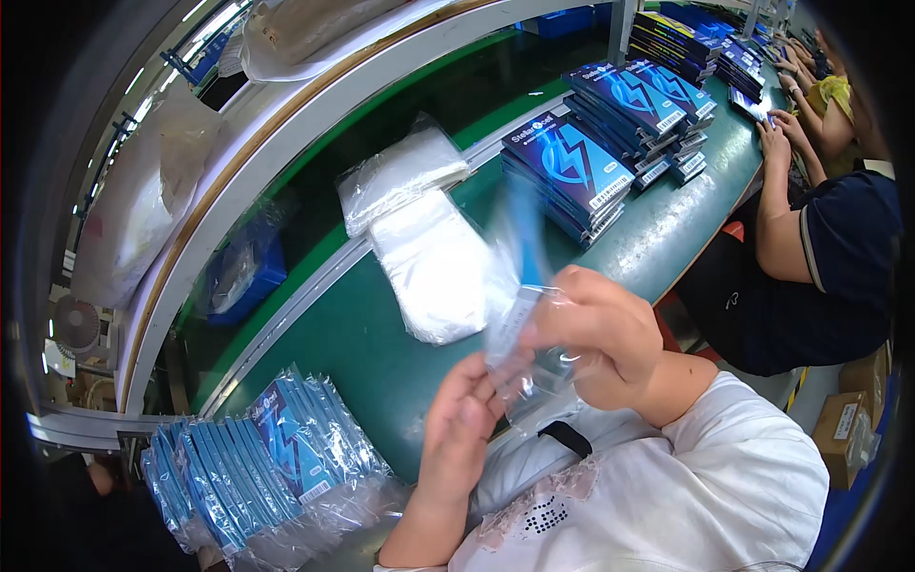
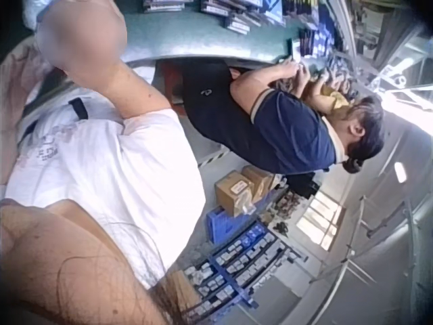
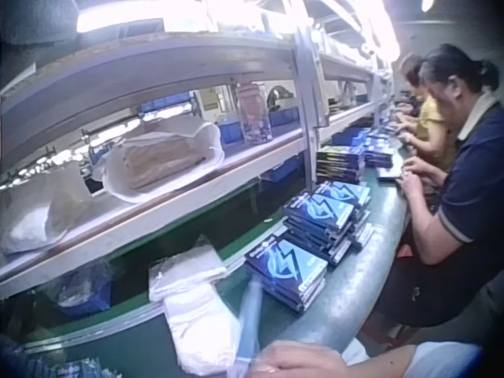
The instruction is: The person repeatedly picks up small blue boxes labeled 'Stellar Cell' and places them into clear plastic bags. They then stack the packaged items on a green workbench. The process is repetitive, involving picking, bagging, and stacking.
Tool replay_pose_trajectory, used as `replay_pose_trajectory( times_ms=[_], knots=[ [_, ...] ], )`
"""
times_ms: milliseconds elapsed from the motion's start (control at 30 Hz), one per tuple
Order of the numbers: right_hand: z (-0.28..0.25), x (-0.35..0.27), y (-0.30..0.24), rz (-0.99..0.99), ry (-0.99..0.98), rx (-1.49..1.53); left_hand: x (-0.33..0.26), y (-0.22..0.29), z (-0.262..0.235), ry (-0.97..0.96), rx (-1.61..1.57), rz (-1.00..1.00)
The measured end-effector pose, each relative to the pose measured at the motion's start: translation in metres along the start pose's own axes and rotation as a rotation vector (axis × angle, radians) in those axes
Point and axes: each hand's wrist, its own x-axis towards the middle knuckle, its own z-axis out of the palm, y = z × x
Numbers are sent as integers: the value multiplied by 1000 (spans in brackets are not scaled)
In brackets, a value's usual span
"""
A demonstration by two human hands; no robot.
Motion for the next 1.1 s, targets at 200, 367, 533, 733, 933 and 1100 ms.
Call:
replay_pose_trajectory(
  times_ms=[200,367,533,733,933,1100],
  knots=[
    [34,-14,-13,-47,-417,330,1,6,1,258,-154,-111],
    [45,-22,-21,9,-568,628,-20,24,9,629,190,81],
    [28,-19,-8,188,-506,540,-64,61,-13,1079,928,493],
    [18,-25,5,331,-476,477,-98,59,-45,962,1862,-113],
    [-20,1,22,239,-227,79,-64,55,-17,1054,1775,229],
    [-47,35,61,162,96,-676,-10,29,-4,430,1630,369]
  ],
)
